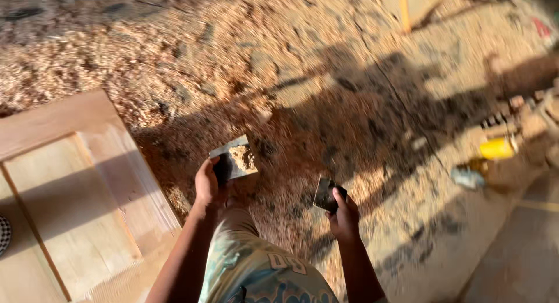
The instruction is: The person uses a putty knife to apply a thick paste into the grooves of a wooden door. They spread the paste evenly and then scrape off the excess with a second tool. The person also cleans the tools on a rag.
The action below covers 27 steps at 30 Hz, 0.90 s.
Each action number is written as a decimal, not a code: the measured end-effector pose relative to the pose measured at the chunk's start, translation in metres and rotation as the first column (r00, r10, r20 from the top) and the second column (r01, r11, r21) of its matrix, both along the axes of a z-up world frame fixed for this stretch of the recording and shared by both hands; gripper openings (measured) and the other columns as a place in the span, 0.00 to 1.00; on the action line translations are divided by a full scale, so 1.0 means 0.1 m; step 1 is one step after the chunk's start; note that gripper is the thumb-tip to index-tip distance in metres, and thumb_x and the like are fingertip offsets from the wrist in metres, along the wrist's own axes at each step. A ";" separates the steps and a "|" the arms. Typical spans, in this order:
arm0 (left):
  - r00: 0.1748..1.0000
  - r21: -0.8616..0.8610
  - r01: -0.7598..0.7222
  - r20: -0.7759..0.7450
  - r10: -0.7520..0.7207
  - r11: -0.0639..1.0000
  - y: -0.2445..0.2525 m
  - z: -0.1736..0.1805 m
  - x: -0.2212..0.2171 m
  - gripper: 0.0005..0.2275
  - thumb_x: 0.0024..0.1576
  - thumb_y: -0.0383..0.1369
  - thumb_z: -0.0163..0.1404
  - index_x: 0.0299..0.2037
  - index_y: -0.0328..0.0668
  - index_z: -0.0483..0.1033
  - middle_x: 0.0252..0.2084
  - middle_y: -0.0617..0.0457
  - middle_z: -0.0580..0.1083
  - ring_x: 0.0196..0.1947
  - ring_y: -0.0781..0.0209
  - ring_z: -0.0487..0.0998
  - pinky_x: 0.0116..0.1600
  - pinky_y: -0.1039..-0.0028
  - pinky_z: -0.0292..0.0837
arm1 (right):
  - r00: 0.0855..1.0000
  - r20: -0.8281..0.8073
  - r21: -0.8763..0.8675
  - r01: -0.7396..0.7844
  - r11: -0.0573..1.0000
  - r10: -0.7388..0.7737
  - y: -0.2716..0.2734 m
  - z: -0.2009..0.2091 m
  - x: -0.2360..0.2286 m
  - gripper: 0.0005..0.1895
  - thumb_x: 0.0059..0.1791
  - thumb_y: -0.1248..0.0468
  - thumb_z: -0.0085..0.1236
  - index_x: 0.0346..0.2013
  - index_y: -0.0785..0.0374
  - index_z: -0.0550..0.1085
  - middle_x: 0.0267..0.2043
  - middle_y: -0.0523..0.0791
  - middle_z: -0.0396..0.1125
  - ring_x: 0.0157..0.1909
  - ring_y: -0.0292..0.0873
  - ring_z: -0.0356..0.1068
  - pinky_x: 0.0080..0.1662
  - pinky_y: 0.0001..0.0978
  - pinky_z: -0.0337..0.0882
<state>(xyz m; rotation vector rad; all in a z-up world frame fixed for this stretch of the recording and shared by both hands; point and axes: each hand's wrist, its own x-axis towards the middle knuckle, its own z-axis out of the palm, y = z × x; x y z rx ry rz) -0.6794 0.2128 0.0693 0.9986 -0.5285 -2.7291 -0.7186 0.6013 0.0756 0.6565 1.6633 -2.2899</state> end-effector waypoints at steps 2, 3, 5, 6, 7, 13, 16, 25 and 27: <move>0.999 0.006 -0.034 -0.007 0.035 0.999 -0.36 -0.03 -0.29 0.11 0.63 0.38 0.41 0.40 0.43 0.75 0.36 0.54 0.75 0.34 0.61 0.75 0.35 0.70 0.71 | 0.999 0.046 0.044 -0.009 0.999 0.007 -0.36 0.05 -0.46 0.13 0.51 0.59 0.58 0.48 0.59 0.71 0.33 0.43 0.68 0.25 0.37 0.64 0.23 0.30 0.62; 0.999 -0.015 -0.036 -0.022 0.036 0.999 -0.55 -0.03 -0.44 0.10 0.63 0.37 0.42 0.39 0.44 0.75 0.34 0.55 0.74 0.31 0.62 0.73 0.32 0.70 0.68 | 0.946 -0.191 0.179 -0.229 0.957 0.262 -0.56 0.09 -0.71 0.15 0.53 0.59 0.57 0.53 0.59 0.69 0.35 0.42 0.67 0.28 0.36 0.64 0.26 0.30 0.64; 0.999 -0.026 -0.038 0.014 0.039 0.999 -0.83 0.01 -0.56 0.09 0.63 0.37 0.43 0.38 0.45 0.74 0.32 0.56 0.73 0.29 0.63 0.71 0.29 0.69 0.64 | 0.524 -0.461 0.523 -0.491 0.696 0.716 -0.89 0.24 -1.10 0.21 0.56 0.59 0.55 0.62 0.58 0.67 0.40 0.42 0.66 0.33 0.35 0.64 0.33 0.31 0.68; 0.999 -0.034 -0.046 0.025 0.047 0.998 -1.01 0.07 -0.75 0.08 0.64 0.38 0.44 0.38 0.45 0.73 0.32 0.56 0.72 0.29 0.63 0.71 0.29 0.69 0.64 | 0.734 -0.357 0.352 -0.466 0.811 0.577 -1.16 0.29 -1.42 0.17 0.54 0.59 0.56 0.56 0.57 0.68 0.37 0.42 0.66 0.29 0.36 0.63 0.29 0.31 0.64; 0.998 -0.041 -0.055 0.035 0.056 0.998 -1.18 0.13 -0.95 0.08 0.64 0.38 0.44 0.38 0.45 0.72 0.32 0.56 0.72 0.29 0.63 0.70 0.29 0.69 0.64 | 0.885 -0.192 0.186 -0.391 0.901 0.423 -1.44 0.35 -1.70 0.13 0.52 0.59 0.58 0.49 0.55 0.69 0.34 0.42 0.66 0.25 0.37 0.61 0.24 0.31 0.60; 0.992 -0.097 -0.119 0.027 0.122 0.988 -2.04 0.50 -1.79 0.08 0.62 0.37 0.45 0.39 0.44 0.72 0.32 0.54 0.73 0.28 0.61 0.74 0.30 0.70 0.69 | 0.921 0.000 -0.067 -0.390 0.918 0.391 -2.83 0.53 -2.94 0.08 0.51 0.58 0.61 0.40 0.51 0.69 0.31 0.36 0.67 0.24 0.31 0.63 0.22 0.27 0.57; 0.983 -0.116 -0.158 0.073 0.167 0.981 -2.48 0.52 -2.12 0.08 0.60 0.37 0.43 0.41 0.45 0.73 0.32 0.54 0.76 0.30 0.61 0.76 0.29 0.70 0.69 | 0.896 -0.025 -0.073 -0.445 0.893 0.444 -3.51 0.39 -3.53 0.09 0.51 0.58 0.62 0.39 0.52 0.69 0.30 0.38 0.66 0.23 0.33 0.62 0.21 0.27 0.57; 0.956 -0.185 -0.261 0.086 0.281 0.947 -4.08 0.43 -3.85 0.11 0.63 0.37 0.45 0.48 0.39 0.72 0.37 0.49 0.75 0.33 0.61 0.75 0.35 0.72 0.72 | 0.890 0.177 0.045 -0.433 0.900 0.420 -5.46 0.06 -5.68 0.17 0.46 0.55 0.66 0.46 0.55 0.74 0.30 0.40 0.70 0.25 0.34 0.66 0.21 0.25 0.59; 0.952 -0.187 -0.252 0.127 0.277 0.950 -4.45 0.54 -4.30 0.11 0.61 0.38 0.44 0.47 0.41 0.70 0.37 0.50 0.74 0.33 0.60 0.75 0.34 0.70 0.72 | 0.886 0.154 0.047 -0.448 0.893 0.437 -5.92 0.20 -6.23 0.19 0.45 0.54 0.67 0.46 0.57 0.74 0.32 0.40 0.72 0.26 0.36 0.69 0.22 0.27 0.64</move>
